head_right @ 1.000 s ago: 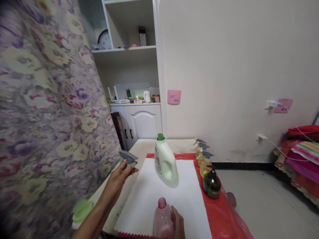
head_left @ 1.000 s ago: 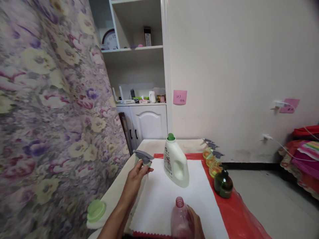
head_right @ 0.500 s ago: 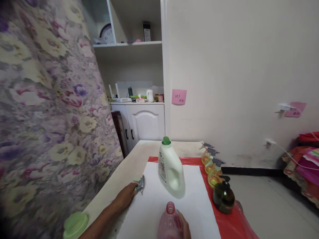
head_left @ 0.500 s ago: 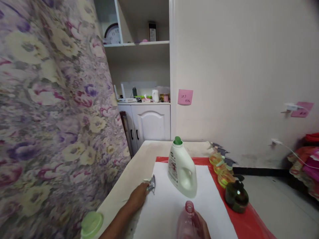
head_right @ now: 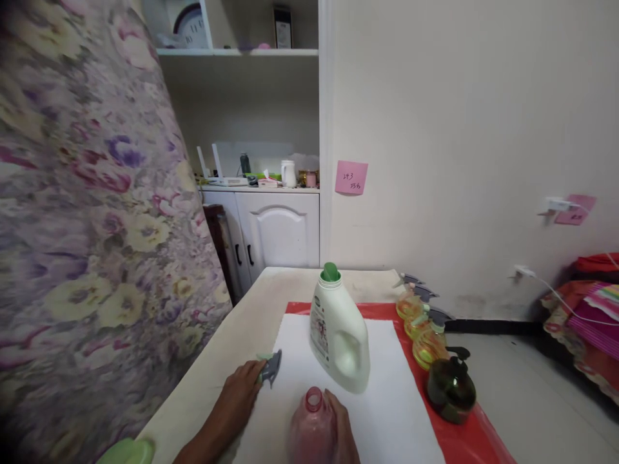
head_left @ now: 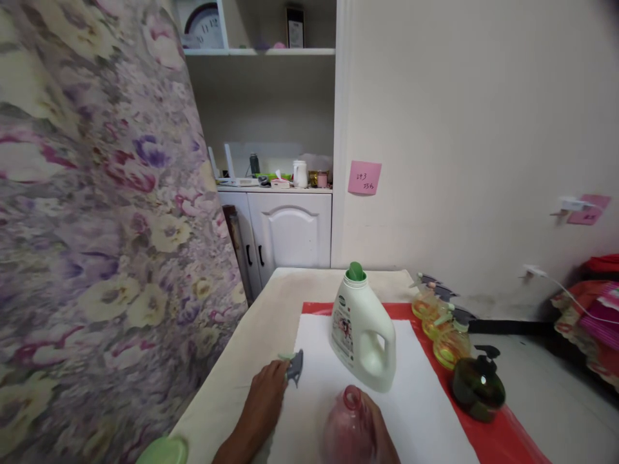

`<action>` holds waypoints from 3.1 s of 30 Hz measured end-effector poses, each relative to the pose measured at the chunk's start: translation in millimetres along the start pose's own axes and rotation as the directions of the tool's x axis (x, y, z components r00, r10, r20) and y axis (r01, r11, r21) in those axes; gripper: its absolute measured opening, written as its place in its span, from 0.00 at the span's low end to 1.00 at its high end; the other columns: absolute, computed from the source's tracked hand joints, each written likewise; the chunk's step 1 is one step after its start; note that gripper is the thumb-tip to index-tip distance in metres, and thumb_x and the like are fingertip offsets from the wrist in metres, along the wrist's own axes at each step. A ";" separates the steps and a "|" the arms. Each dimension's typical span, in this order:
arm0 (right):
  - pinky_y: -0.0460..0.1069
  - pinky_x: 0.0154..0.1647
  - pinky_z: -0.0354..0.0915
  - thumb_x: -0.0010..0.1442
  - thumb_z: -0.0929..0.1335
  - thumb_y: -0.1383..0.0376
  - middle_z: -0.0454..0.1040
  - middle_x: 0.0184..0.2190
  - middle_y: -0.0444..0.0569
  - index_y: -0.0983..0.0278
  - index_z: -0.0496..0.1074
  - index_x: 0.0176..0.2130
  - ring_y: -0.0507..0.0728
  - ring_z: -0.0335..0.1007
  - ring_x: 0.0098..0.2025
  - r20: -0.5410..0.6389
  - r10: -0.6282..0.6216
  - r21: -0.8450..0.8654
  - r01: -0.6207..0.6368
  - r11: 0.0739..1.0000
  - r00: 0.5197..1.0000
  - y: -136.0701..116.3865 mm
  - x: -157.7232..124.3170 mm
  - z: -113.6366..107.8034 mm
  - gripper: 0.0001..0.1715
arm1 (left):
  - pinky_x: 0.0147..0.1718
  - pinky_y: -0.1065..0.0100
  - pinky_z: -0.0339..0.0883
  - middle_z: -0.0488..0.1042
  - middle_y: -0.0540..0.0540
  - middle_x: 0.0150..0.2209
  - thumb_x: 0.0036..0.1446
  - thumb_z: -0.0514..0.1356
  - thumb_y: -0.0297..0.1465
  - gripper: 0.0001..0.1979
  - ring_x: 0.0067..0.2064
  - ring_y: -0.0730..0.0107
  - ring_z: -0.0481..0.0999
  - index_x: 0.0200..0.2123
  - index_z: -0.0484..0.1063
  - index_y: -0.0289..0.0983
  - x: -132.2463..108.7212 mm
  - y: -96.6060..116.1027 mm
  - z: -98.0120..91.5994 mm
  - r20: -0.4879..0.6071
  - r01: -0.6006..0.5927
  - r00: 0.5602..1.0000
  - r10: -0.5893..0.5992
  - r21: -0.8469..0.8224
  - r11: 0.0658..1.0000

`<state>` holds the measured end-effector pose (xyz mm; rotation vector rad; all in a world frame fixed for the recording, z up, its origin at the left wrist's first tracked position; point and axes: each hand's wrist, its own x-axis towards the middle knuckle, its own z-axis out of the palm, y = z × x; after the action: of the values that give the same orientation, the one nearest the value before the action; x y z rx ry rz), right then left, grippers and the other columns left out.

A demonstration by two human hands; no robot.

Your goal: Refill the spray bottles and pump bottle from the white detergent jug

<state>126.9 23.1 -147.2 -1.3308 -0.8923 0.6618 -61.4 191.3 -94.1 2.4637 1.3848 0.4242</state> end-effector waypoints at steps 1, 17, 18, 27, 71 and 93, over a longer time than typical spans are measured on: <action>0.56 0.54 0.67 0.34 0.77 0.54 0.73 0.55 0.54 0.59 0.63 0.58 0.71 0.68 0.56 0.010 -0.030 -0.001 0.030 1.000 1.000 -1.2 -0.5 1.9 0.52 | 0.56 0.55 0.56 0.70 0.40 0.56 0.58 0.50 0.27 0.23 0.57 0.53 0.66 0.56 0.66 0.39 -1.6 -0.9 0.4 -0.021 -0.007 1.000 0.007 0.000 1.000; 0.61 0.63 0.57 0.35 0.78 0.56 0.68 0.58 0.60 0.64 0.66 0.57 0.72 0.60 0.62 -0.012 -0.110 -0.119 0.108 0.987 0.994 4.5 -10.8 -32.2 0.51 | 0.55 0.52 0.64 0.77 0.40 0.49 0.58 0.54 0.38 0.15 0.53 0.52 0.72 0.46 0.74 0.41 -10.1 28.8 -11.3 -0.280 -0.216 0.952 0.124 -0.327 0.920; 0.60 0.63 0.58 0.37 0.77 0.56 0.69 0.58 0.59 0.63 0.66 0.57 0.71 0.60 0.62 -0.026 -0.109 -0.111 0.106 0.988 0.994 3.9 -11.3 -39.5 0.49 | 0.55 0.52 0.64 0.77 0.41 0.48 0.58 0.55 0.38 0.15 0.53 0.53 0.72 0.45 0.74 0.42 -11.3 33.3 -13.4 -0.271 -0.209 0.956 0.111 -0.368 0.906; 0.59 0.57 0.67 0.49 0.74 0.53 0.73 0.54 0.57 0.61 0.69 0.51 0.66 0.69 0.56 -0.148 0.010 0.025 -0.007 1.000 0.989 -53.8 28.1 -93.4 0.32 | 0.52 0.59 0.65 0.80 0.46 0.42 0.58 0.55 0.36 0.12 0.48 0.58 0.76 0.41 0.75 0.42 -20.9 100.9 -33.1 -0.060 -0.164 0.980 0.188 -0.776 0.609; 0.48 0.23 0.48 0.57 0.64 0.46 0.53 0.11 0.38 0.61 0.57 0.14 0.49 0.50 0.18 0.068 -0.032 -0.183 0.044 0.982 0.997 -190.8 75.0 -108.1 0.31 | 0.47 0.66 0.65 0.80 0.47 0.41 0.53 0.61 0.31 0.11 0.46 0.60 0.76 0.41 0.76 0.41 -31.1 114.5 -1.6 -0.039 -0.149 0.964 0.264 -0.899 0.412; 0.46 0.31 0.67 0.46 0.68 0.39 0.79 0.33 0.50 0.63 0.77 0.37 0.61 0.73 0.36 0.158 0.426 -0.722 -0.190 0.665 0.891 -242.0 0.7 -161.6 0.33 | 0.46 0.65 0.66 0.80 0.47 0.39 0.51 0.62 0.30 0.10 0.44 0.61 0.76 0.38 0.77 0.39 -33.6 120.8 -6.0 -0.047 -0.140 0.968 0.245 -0.915 0.378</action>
<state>244.4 -97.1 90.3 -2.1413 -1.2599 0.8697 13.5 102.6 -46.2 1.6134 0.4927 0.8360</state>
